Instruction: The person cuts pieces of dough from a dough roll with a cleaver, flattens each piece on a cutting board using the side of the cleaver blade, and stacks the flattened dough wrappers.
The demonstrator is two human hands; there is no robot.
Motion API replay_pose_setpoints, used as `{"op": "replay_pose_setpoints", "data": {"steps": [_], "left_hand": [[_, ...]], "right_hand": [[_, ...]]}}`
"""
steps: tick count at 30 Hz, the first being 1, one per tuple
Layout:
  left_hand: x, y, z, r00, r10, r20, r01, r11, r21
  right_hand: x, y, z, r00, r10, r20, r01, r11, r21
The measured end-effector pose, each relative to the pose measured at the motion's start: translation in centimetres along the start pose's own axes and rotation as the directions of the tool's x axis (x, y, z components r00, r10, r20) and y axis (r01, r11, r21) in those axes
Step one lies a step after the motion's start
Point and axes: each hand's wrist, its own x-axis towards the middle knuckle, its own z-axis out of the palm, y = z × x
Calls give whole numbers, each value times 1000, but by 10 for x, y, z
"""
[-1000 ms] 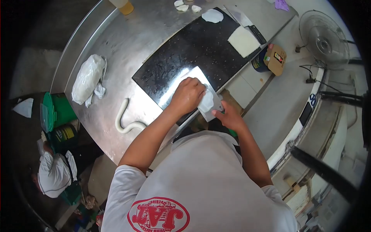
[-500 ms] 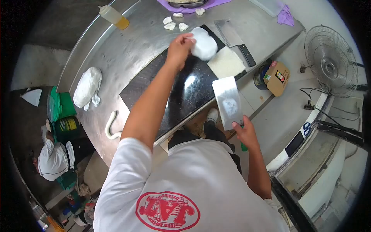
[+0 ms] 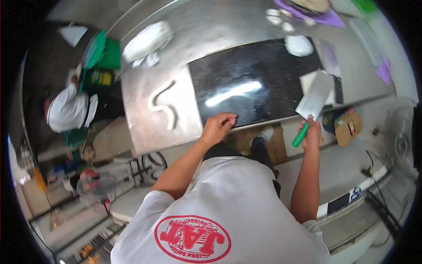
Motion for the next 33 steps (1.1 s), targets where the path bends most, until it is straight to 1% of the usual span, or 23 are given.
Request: {"op": "replay_pose_setpoints", "data": {"steps": [1, 2, 3, 4, 6, 7, 9, 10, 12, 13, 14, 16, 17, 19, 23, 25, 26, 27, 28, 29, 31, 32, 33], "left_hand": [[-21, -25, -17, 990, 30, -138, -30, 1000, 4], [-38, -52, -34, 961, 70, -266, -69, 998, 11], [-54, -69, -53, 921, 5, -390, -1, 1000, 10], [-70, -71, -76, 870, -128, -476, 205, 972, 113], [-86, -102, -101, 732, 147, -665, 125, 931, 344], [-89, -118, -109, 734, 127, -668, 130, 938, 321], [-85, -151, -124, 741, 333, -583, -10, 874, 486], [-83, -160, -127, 741, 315, -592, -11, 888, 459], [-82, -161, -130, 800, 189, -570, 3, 948, 318], [-84, -156, -136, 825, 143, -546, 14, 962, 274], [-85, -160, -140, 824, 144, -549, 6, 965, 263], [-89, -166, -149, 845, 230, -484, -91, 952, 293], [-91, -167, -151, 841, 250, -479, -96, 942, 322], [-90, -171, -157, 851, 255, -459, -98, 936, 337], [-88, -168, -164, 873, 236, -428, -92, 939, 331], [-96, -166, -164, 901, 234, -365, -116, 941, 317], [-92, -164, -166, 894, 202, -401, -104, 962, 253], [-86, -162, -169, 888, 164, -430, -92, 979, 183], [-79, -162, -177, 905, 169, -389, -88, 972, 217], [-71, -159, -182, 919, 173, -355, -84, 964, 253], [-53, -121, -182, 915, 214, -342, -110, 948, 300], [-46, -106, -178, 908, 228, -352, -98, 931, 352], [-32, -96, -163, 907, 329, -263, -207, 892, 402]], "right_hand": [[3, 3, 13, 977, 198, -83, -195, 980, 45], [1, 8, 21, 979, 197, -52, -196, 980, 26], [-11, 10, 26, 986, 166, -25, -164, 984, 62], [-26, 14, 28, 991, 137, -12, -135, 986, 100], [-59, 30, 43, 990, 138, 20, -139, 989, 55], [-78, 40, 53, 987, 151, 52, -152, 988, 20], [-120, 60, 82, 983, 173, 61, -151, 952, -266], [-142, 69, 100, 977, 196, 84, -148, 908, -392], [-185, 81, 140, 941, 105, 320, 165, 685, -709], [-195, 91, 154, 847, -69, 527, 510, 383, -770], [-201, 102, 172, 656, -151, 739, 748, -2, -664], [-236, 99, 223, 617, -9, 787, 783, -99, -615], [-246, 103, 247, 614, -14, 789, 783, -108, -612], [-257, 110, 279, 593, 237, 769, 797, -306, -521], [-235, 131, 280, 602, 279, 748, 793, -318, -520], [-239, 126, 262, 618, 208, 758, 786, -175, -593], [-236, 125, 250, 647, 181, 741, 762, -175, -623], [-233, 126, 235, 675, 213, 706, 734, -93, -673], [-231, 125, 217, 697, 247, 673, 696, -10, -718], [-231, 121, 199, 723, 223, 654, 673, -12, -740], [-228, 110, 159, 775, 237, 585, 556, 183, -811], [-226, 106, 138, 781, 223, 583, 553, 187, -812], [-225, 102, 113, 832, 144, 536, 495, 248, -833]]}}
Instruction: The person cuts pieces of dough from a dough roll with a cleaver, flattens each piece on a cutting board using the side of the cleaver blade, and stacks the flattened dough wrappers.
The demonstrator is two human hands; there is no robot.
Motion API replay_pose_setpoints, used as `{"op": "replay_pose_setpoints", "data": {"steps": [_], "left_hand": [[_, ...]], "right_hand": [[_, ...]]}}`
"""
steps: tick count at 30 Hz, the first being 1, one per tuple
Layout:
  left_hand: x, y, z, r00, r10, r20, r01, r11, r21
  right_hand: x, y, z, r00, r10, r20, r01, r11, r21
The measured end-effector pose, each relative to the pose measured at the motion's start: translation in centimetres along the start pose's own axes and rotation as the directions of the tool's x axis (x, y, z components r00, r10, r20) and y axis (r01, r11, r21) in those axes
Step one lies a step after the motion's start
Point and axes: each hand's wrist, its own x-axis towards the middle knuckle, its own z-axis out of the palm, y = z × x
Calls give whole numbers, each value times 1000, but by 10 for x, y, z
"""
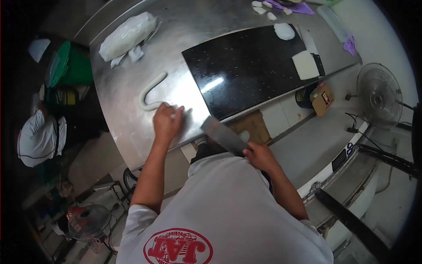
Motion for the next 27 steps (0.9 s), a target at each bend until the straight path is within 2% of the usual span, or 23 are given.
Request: {"op": "replay_pose_setpoints", "data": {"steps": [1, 2, 3, 4, 5, 6, 7, 9, 11, 13, 14, 15, 17, 19, 21, 22, 23, 24, 25, 26, 27], "left_hand": [[11, 23, 17, 994, 68, 91, -73, 996, 50], [22, 46, 35, 922, 328, 206, -339, 941, 17], [36, 69, 54, 855, 243, 458, -320, 943, 97], [31, 75, 86, 798, 386, 462, -531, 813, 238], [34, 88, 105, 759, 355, 546, -550, 797, 248], [44, 101, 118, 734, 353, 581, -575, 778, 254], [56, 114, 129, 708, 354, 611, -602, 755, 260], [72, 139, 135, 661, 350, 663, -634, 733, 245], [88, 151, 148, 620, 345, 705, -660, 715, 231], [93, 151, 157, 657, 332, 676, -619, 750, 233], [96, 155, 162, 703, 301, 644, -580, 766, 276], [97, 157, 165, 697, 314, 645, -597, 752, 279], [104, 154, 172, 784, 266, 561, -484, 828, 283], [105, 151, 174, 781, 265, 566, -480, 834, 272], [107, 147, 171, 772, 303, 559, -471, 864, 181], [108, 152, 163, 761, 336, 554, -488, 860, 149], [108, 159, 151, 703, 405, 585, -600, 779, 181], [107, 148, 153, 562, 512, 649, -704, 708, 51], [104, 136, 156, 393, 604, 693, -778, 621, -101], [96, 132, 146, 339, 607, 719, -827, 556, -79], [103, 131, 152, 326, 607, 725, -826, 556, -94]], "right_hand": [[-14, 18, -7, 995, 54, -88, -47, 996, 82], [-25, 37, -17, 993, 55, -100, -45, 994, 99], [-36, 57, -30, 978, 78, -194, -41, 981, 189], [-46, 72, -38, 955, 118, -273, -39, 959, 280], [-53, 72, -56, 954, 130, -271, -46, 954, 296], [-60, 65, -85, 917, 159, -366, -7, 924, 382], [-60, 66, -107, 866, 193, -460, 46, 888, 458], [-40, 90, -133, 763, 157, -627, 228, 843, 488], [17, 98, -156, 612, 284, -738, 336, 752, 568], [82, 127, -167, 614, 362, -702, 351, 671, 653], [111, 147, -164, 686, 527, -502, 213, 514, 831], [130, 159, -164, 723, 633, -278, 79, 324, 943], [130, 149, -165, 712, 658, -245, 65, 285, 956], [116, 134, -153, 705, 687, -176, 3, 246, 969], [85, 111, -125, 790, 572, -220, -158, 537, 829], [74, 99, -109, 852, 516, -85, -290, 601, 745], [65, 89, -91, 885, 463, 54, -389, 667, 635], [59, 84, -61, 967, 253, -19, -210, 842, 497], [55, 76, -32, 998, 33, -50, -14, 941, 338], [58, 59, -19, 996, 87, 25, -90, 901, 425], [65, 51, -14, 986, 130, 101, -163, 854, 493]]}}
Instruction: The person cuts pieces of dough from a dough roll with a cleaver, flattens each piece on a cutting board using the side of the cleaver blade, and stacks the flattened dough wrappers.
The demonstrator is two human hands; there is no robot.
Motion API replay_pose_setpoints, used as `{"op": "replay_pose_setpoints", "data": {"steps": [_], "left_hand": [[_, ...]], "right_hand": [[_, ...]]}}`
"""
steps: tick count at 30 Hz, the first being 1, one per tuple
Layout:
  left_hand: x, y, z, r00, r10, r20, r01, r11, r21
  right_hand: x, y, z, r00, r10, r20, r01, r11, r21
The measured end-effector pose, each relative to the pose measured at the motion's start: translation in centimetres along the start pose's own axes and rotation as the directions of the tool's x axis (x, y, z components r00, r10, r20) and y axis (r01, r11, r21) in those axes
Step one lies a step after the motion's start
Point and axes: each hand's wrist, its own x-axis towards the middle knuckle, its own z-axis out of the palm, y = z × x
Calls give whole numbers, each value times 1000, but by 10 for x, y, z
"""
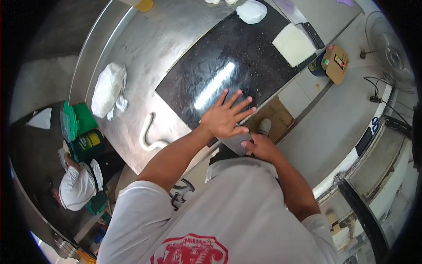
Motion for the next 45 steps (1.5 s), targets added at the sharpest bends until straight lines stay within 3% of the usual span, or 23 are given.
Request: {"op": "replay_pose_setpoints", "data": {"steps": [2, 4, 5, 7, 10, 11, 12, 14, 15, 16, 17, 21, 24, 26, 27, 28, 30, 32, 33, 38, 40, 42, 45], "left_hand": [[10, -8, 4, 999, 36, -10, -36, 998, -47], [26, -16, 1, 998, 60, -4, -60, 997, -47], [40, -26, -1, 996, 45, -73, -45, 999, -7], [68, -44, -11, 977, 11, -214, -2, 999, 41], [69, -35, -14, 975, -36, -220, 47, 998, 41], [48, -22, -14, 992, 9, -123, -12, 1000, -25], [23, -16, -10, 984, 176, 22, -174, 983, -56], [0, -12, 13, 872, 477, 108, -456, 873, -170], [12, -19, 11, 867, 486, 109, -463, 867, -185], [23, -24, 2, 890, 451, 65, -442, 889, -121], [31, -26, -3, 905, 425, 23, -423, 904, -56], [73, -58, -16, 944, 329, -39, -327, 944, 50], [77, -59, -26, 944, 327, -49, -324, 944, 63], [45, -38, -7, 940, 342, 2, -342, 939, -35], [22, -21, -1, 937, 347, 33, -345, 937, -49], [13, -11, 8, 910, 408, 68, -403, 912, -75], [22, -2, 18, 901, 433, -16, -433, 900, -57], [49, -15, 1, 922, 385, -42, -385, 923, -5], [58, -22, -11, 942, 333, -38, -331, 943, 40], [82, -54, -25, 974, 207, -86, -200, 976, 89], [66, -42, -18, 965, 259, -35, -258, 965, 41], [24, -10, -1, 966, 258, 9, -258, 966, -5], [42, 7, 14, 932, 334, -143, -342, 939, -35]], "right_hand": [[14, 5, -12, 991, -78, -109, 74, 996, -40], [28, -4, -43, 995, 68, 70, -64, 996, -59], [34, -16, -61, 997, 61, 47, -58, 996, -64], [43, -42, -87, 968, 250, 28, -246, 963, -109], [31, -20, -62, 991, 20, -135, -31, 996, -78], [22, 4, -42, 999, -31, -38, 30, 999, -38], [5, 18, -9, 992, -90, -91, 82, 992, -95], [-4, 15, 9, 977, -148, -151, 125, 980, -155], [-4, -6, 9, 982, 63, -175, -87, 987, -132], [-9, -17, 13, 943, 279, -183, -300, 948, -101], [2, -7, 8, 941, 185, -284, -227, 966, -124], [40, -27, -63, 969, 105, -225, -150, 969, -194], [43, -23, -54, 965, 233, -122, -247, 962, -116], [1, -26, -14, 966, 12, -257, 2, 998, 56], [-16, -19, 10, 971, 21, -236, -7, 998, 60], [-24, -4, 32, 941, 8, -337, -42, 995, -96], [-16, 4, 24, 898, 2, -440, -115, 966, -232], [-8, -14, -9, 913, 222, -342, -281, 951, -132], [-4, -21, -25, 906, 234, -353, -293, 948, -124], [38, -42, -63, 941, 143, -307, -221, 946, -236], [10, -35, -37, 969, 41, -245, -50, 998, -31], [-10, 15, 6, 982, 8, -190, -25, 996, -84], [-22, 10, 3, 935, 164, -315, -207, 972, -108]]}}
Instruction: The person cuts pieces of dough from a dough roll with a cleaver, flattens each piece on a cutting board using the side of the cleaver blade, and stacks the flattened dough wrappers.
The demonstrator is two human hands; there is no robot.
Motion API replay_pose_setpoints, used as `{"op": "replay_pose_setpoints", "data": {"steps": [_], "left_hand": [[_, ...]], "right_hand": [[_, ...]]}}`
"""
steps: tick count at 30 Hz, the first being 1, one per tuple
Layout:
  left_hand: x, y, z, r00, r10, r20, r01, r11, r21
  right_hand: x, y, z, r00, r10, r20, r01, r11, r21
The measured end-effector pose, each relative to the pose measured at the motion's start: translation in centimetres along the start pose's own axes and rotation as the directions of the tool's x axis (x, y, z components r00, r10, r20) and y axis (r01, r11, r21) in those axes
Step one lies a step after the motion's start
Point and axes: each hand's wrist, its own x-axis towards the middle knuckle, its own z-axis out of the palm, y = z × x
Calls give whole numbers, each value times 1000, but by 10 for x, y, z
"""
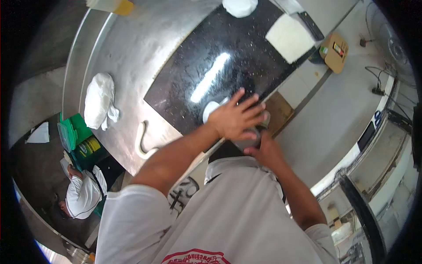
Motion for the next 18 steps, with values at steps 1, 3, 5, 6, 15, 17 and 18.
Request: {"op": "replay_pose_setpoints", "data": {"steps": [1, 3, 5, 6, 15, 17, 18], "left_hand": [[8, -10, -2, 998, -14, -57, 16, 999, 30], [26, -25, -25, 991, -129, 48, 123, 987, 98], [33, -52, -24, 981, -194, -22, 195, 972, 127], [39, -68, -27, 981, -189, -39, 193, 972, 137], [5, -2, 3, 990, -103, 95, 112, 989, -93], [27, -21, -4, 996, -86, -18, 87, 993, 75], [39, -23, -22, 993, -120, 3, 119, 986, 115]], "right_hand": [[2, -12, -13, 999, 29, 19, -29, 999, 13], [35, -40, -63, 984, 80, 161, -62, 991, -117], [65, -55, -90, 995, -26, 93, 42, 985, -169], [66, -59, -91, 993, -91, 73, 104, 973, -206], [20, 2, -21, 991, -126, 48, 126, 992, 11], [12, -14, -43, 998, 31, 60, -29, 999, -31], [24, -22, -60, 997, 25, 78, -18, 996, -91]]}}
